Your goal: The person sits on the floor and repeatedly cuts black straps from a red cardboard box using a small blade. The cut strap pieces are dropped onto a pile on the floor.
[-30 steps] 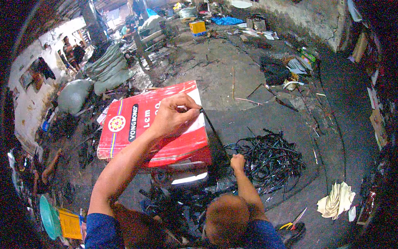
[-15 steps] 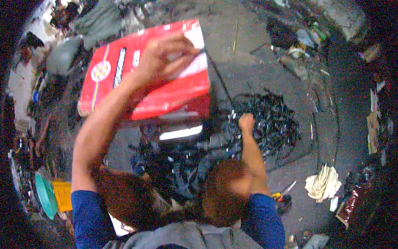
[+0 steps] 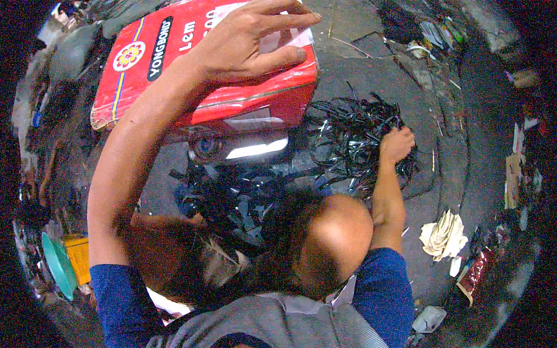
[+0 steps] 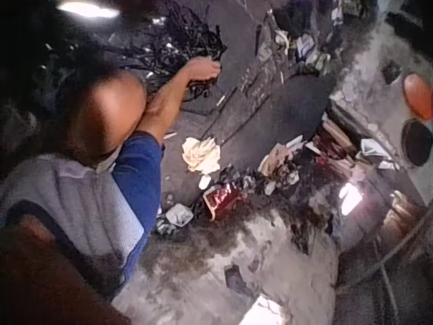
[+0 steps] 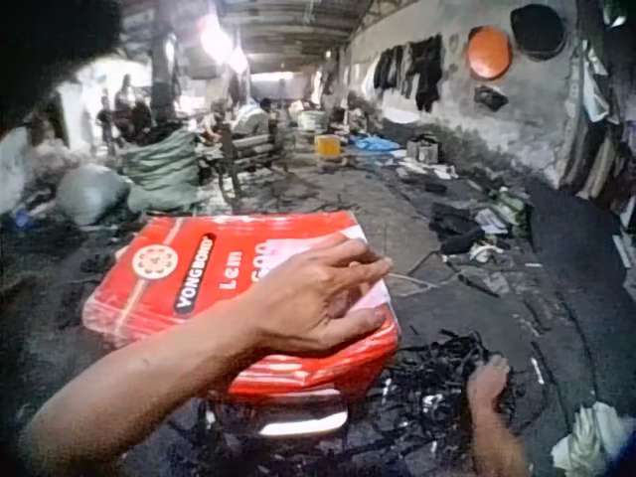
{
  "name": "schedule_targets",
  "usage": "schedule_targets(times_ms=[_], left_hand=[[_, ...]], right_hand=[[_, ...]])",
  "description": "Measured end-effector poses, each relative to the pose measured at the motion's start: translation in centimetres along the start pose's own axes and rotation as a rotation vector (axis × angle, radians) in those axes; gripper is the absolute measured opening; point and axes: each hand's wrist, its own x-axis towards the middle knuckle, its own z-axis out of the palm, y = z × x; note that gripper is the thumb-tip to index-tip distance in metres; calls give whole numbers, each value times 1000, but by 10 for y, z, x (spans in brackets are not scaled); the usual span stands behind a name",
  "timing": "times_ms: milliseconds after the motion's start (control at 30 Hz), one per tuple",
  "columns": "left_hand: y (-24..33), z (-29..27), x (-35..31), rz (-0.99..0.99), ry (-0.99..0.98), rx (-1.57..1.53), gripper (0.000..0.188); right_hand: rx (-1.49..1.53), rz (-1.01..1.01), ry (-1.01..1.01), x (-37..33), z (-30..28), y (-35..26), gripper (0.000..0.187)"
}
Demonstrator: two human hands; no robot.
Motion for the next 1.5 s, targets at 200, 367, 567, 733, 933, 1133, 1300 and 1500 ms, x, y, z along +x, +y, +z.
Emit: schedule_targets(times_ms=[200,367,567,733,933,1133,1300,1500], left_hand=[[6,0,-7,16,77,119,47],[32,-9,-11,95,65,381,37],[128,-12,-37,208,-298,179,34],[151,4,-70,-75,-587,-29,34],[160,5,-81,-609,-667,-263,90],[143,18,-83,-669,-295,-817,111],[163,-85,-53,-1085,-93,-997,28],[103,-178,-137,-1046,18,-605,18]], right_hand=[[798,-963,-831,-147,-74,-89,44],[690,-1134,-872,-236,-58,-85,50],[708,-1129,-1080,-195,-80,-80,42],[761,-1072,-1259,-155,-99,-107,38],[923,-1351,-1261,-116,-139,-116,38],[911,-1614,-1405,54,-332,-164,43],[1134,-1356,-1247,136,-394,-150,32],[1212,-826,-1265,186,-373,-144,23]])
